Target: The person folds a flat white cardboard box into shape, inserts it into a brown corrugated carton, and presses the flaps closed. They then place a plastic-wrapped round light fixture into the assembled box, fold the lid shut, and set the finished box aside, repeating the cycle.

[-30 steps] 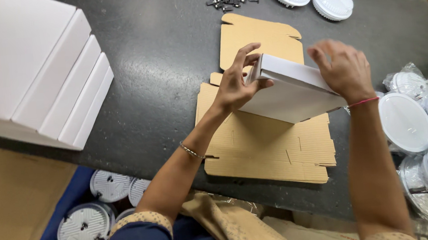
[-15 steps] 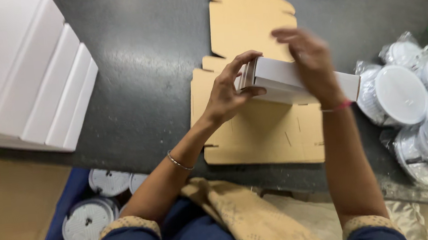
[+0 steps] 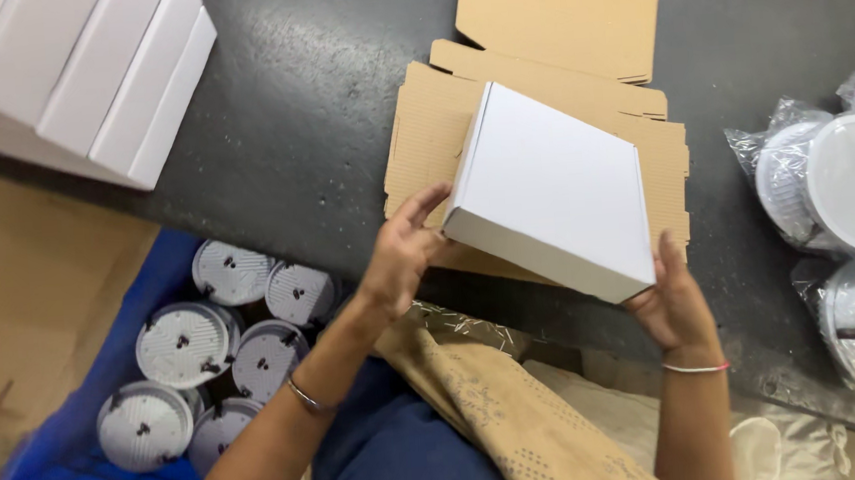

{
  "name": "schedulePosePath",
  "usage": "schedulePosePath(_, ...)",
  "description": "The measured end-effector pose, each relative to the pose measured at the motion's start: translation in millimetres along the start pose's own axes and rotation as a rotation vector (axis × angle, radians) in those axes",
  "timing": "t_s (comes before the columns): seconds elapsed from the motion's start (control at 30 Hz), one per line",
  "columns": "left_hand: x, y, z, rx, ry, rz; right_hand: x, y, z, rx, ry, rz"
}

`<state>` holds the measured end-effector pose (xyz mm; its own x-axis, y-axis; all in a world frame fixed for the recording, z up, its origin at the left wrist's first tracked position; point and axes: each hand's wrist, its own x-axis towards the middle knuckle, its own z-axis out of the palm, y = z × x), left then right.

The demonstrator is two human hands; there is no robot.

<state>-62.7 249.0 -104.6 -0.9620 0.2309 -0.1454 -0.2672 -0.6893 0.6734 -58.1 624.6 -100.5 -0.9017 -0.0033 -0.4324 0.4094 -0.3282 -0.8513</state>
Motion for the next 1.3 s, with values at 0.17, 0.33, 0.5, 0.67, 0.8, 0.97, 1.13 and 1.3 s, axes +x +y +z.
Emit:
schedulePosePath(0.17,-2.7,-18.8,-13.3,0.071,0.191,-0.146,6.8,24.3,-6.0,0.081,-0.125,0.08)
schedulePosePath(0.33,-14.2,-26.4,-5.0,0.205,0.23,-0.053,3.0,27.4,11.7,0.039,-0.131,-0.036)
schedulePosePath(0.5,-39.6,38.3,-5.1,0.306,0.248,0.224,10.2,11.5,79.4,0.053,-0.152,-0.115)
schedulePosePath(0.67,-76.1,125.8,-8.1,0.334,0.402,0.757,42.7,-5.7,186.0,0.384,-0.606,-0.097)
schedulePosePath(0.8,-105.2,160.8,-4.1,0.73,0.827,1.149,50.9,-7.4,325.5,-0.509,-0.837,-1.249)
schedulePosePath(0.97,-91.1,200.2,-26.7,1.459,0.988,1.298,70.2,-9.6,500.6,0.057,-0.756,0.012)
schedulePosePath(1.13,-50.1,242.6,-74.9,1.637,1.102,1.175,72.8,6.4,510.4,-0.145,-0.83,0.061)
schedulePosePath(1.3,-20.2,252.7,-98.6,1.603,1.273,1.28,94.2,-12.7,499.0,-0.322,-0.714,-0.195)
